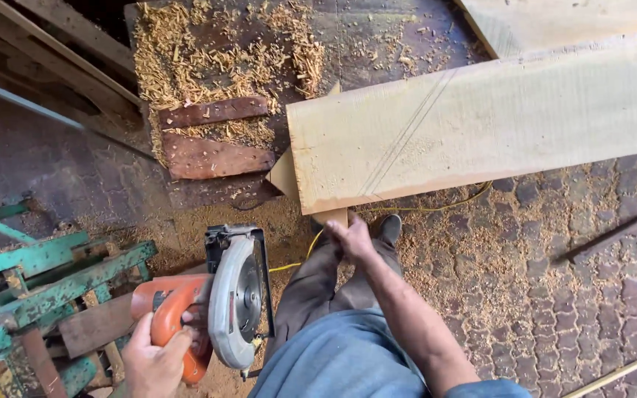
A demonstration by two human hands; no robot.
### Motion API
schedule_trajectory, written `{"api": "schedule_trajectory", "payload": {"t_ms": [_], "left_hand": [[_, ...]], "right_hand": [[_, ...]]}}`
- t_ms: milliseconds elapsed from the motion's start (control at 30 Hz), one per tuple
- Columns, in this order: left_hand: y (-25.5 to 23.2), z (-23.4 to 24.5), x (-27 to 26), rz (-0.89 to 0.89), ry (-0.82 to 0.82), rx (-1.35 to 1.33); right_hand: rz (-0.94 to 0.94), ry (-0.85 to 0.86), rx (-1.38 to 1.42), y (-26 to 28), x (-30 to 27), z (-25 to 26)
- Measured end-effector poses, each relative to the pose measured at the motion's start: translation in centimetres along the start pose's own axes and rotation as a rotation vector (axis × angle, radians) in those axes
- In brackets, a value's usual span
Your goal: The recorder uses a circular saw to cut a piece of wood.
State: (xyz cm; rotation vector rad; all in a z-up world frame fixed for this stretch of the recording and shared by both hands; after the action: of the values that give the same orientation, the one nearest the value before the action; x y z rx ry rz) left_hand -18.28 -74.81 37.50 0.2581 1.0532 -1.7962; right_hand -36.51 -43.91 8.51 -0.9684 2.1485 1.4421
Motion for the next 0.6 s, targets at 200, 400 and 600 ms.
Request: {"api": "schedule_trajectory", "payload": {"t_ms": [200,400,600], "left_hand": [[-1.0,-0.9,0.8,-0.028,0.021,0.095],[0.0,-1.5,1.3,-0.056,0.072,0.070],[-0.5,-2.5,1.4,-0.057,0.095,0.071]], "right_hand": [[-0.146,-0.076,0.106,0.0,-1.7,4.0],[0.035,-0.185,0.401,-0.1,-1.0,2.8],[0.124,-0.165,-0.013,2.1,1.2,-3.7]]}}
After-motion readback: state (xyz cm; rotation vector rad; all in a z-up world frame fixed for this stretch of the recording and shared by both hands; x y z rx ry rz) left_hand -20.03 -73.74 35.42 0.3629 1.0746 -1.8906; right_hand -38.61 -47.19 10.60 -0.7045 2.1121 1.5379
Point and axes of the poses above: each hand's wrist, its own x-axis towards the middle knuckle, its own z-axis out of the back of the hand, y = z × x, the point moved 1 cm from there along x, towards the middle knuckle, and after that the axes turned 15 degrees about x, right-handed, at the moved point
